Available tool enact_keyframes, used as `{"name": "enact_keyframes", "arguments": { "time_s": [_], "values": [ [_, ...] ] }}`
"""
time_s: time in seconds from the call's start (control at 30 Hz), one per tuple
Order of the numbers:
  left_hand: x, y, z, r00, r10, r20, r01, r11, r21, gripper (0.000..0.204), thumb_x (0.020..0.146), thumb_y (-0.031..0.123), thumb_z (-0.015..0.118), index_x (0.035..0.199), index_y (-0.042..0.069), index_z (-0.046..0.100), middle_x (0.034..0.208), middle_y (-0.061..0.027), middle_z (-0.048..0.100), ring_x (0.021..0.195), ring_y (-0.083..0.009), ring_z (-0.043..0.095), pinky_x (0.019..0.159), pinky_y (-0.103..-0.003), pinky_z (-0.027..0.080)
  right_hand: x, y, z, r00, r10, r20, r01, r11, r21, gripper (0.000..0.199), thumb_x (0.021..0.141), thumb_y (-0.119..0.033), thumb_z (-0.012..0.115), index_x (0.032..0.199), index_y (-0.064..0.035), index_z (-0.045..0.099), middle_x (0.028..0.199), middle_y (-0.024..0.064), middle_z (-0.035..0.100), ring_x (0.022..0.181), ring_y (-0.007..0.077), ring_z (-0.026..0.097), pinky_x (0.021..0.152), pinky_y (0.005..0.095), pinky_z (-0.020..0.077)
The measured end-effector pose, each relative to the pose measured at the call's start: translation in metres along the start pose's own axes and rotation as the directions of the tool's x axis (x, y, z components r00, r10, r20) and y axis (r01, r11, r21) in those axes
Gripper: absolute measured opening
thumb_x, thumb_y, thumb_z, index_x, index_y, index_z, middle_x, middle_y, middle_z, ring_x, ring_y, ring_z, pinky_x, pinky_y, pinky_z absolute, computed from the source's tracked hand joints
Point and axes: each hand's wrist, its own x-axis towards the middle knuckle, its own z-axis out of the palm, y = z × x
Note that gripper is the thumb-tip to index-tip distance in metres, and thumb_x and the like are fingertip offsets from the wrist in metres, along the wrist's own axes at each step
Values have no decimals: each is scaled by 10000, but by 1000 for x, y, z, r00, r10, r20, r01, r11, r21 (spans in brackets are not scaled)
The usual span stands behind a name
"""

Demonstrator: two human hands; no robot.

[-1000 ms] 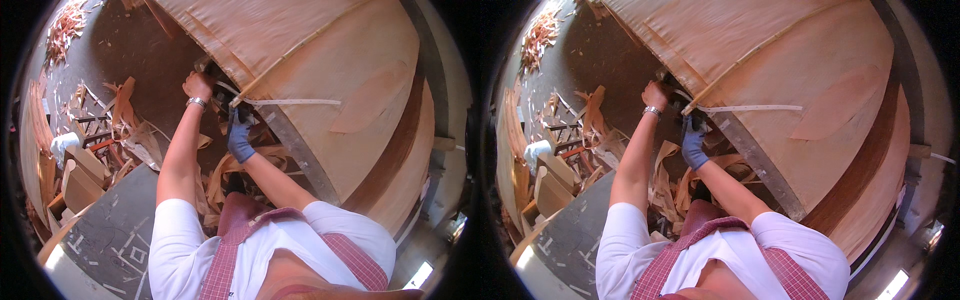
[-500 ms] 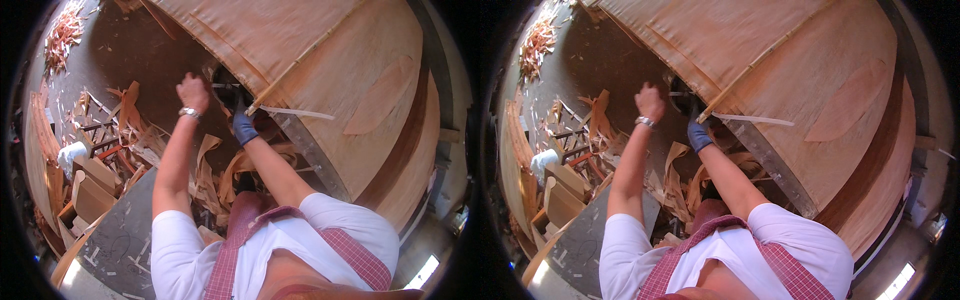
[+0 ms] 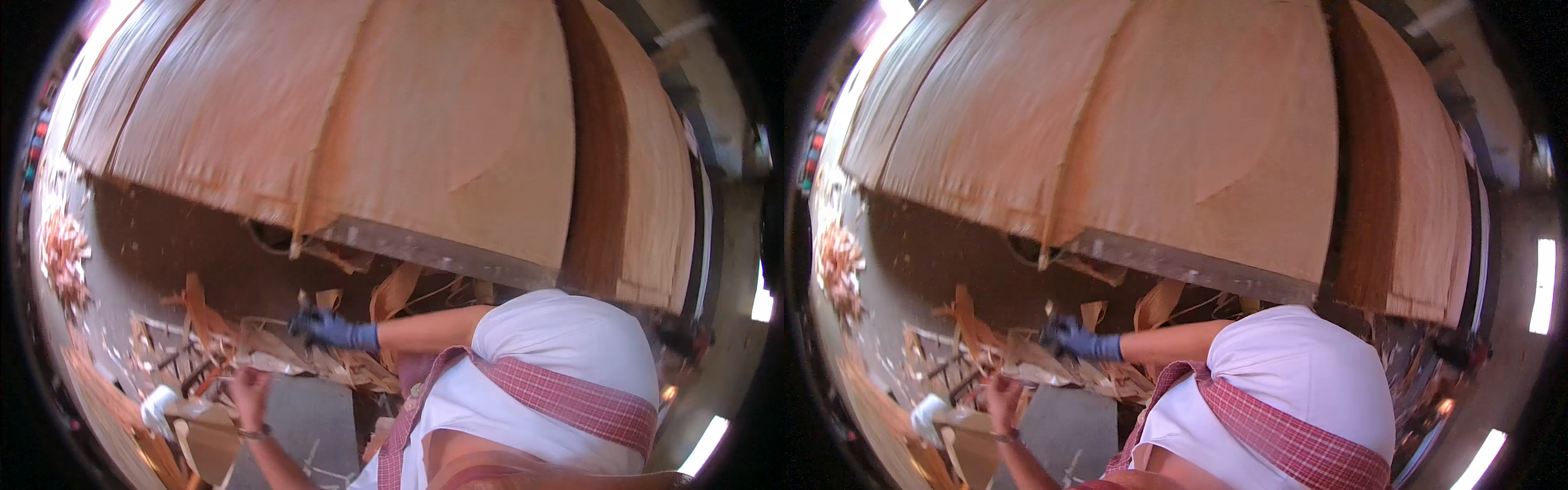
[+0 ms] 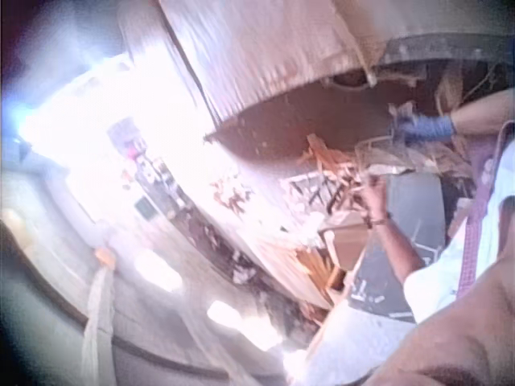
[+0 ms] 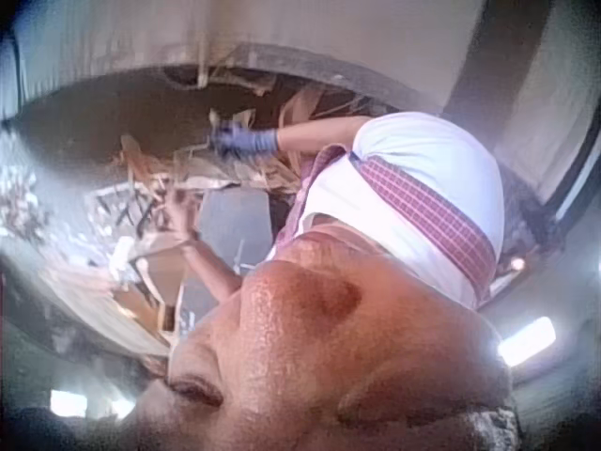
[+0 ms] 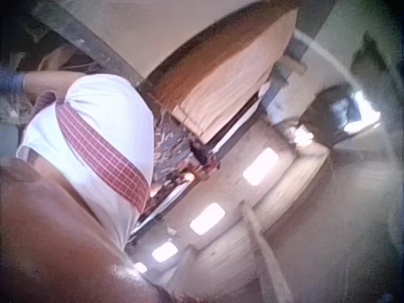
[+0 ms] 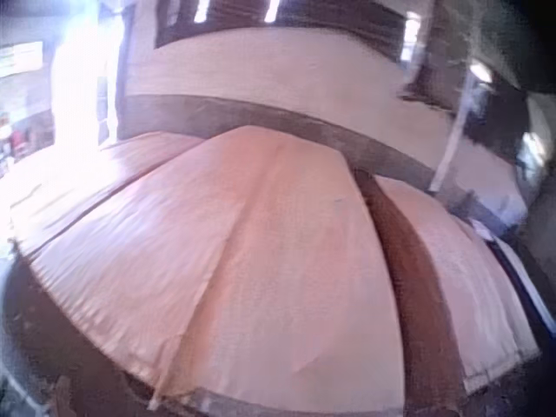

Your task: The person handles and stacks large sheets of wood veneer, using a handheld cutting tool to trim or separate pieces.

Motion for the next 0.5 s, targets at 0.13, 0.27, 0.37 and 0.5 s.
{"name": "enact_keyframes", "arguments": {
  "time_s": [0.13, 0.27, 0.37, 0.5],
  "values": [
    [-24, 178, 90, 924, 52, 378, 129, 891, -436, 209, 801, -16, 662, 759, 73, 479, 671, 44, 524, 611, -34, 484, 541, -186, 391, -116, -42, -27, 980, -179, 86, 170, 980, 98, 391, 966, -298, 530, 1283, -70, 522, 905, 41, 617, 624, 75, 562, 490, 230, 454],
    [-17, 271, 149, 905, 245, 349, -81, 902, -423, 218, 815, 13, 658, 726, 68, 467, 664, 53, 495, 623, -21, 450, 544, -188, 380, -230, -88, -135, 996, 83, 38, -84, 996, 13, 320, 934, -216, 533, 1221, -74, 532, 826, 37, 653, 654, 80, 599, 504, 220, 458],
    [15, 328, 210, 894, 384, 231, -313, 904, -291, 163, 838, 74, 657, 740, 41, 531, 673, 63, 490, 641, -34, 437, 564, -209, 389, -311, -127, -215, 986, 50, -161, -64, 995, -83, 260, 910, -241, 565, 1095, -63, 607, 799, 37, 653, 641, 76, 591, 497, 201, 439],
    [72, 387, 278, 901, 427, 74, -433, 882, 186, 245, 766, 252, 732, 824, 27, 655, 685, -107, 622, 700, -240, 619, 634, -357, 477, -334, -120, -326, 964, 15, -265, -51, 990, -128, 246, 904, -248, 592, 1007, -26, 620, 785, 57, 649, 624, 114, 604, 465, 229, 442]
  ]
}}
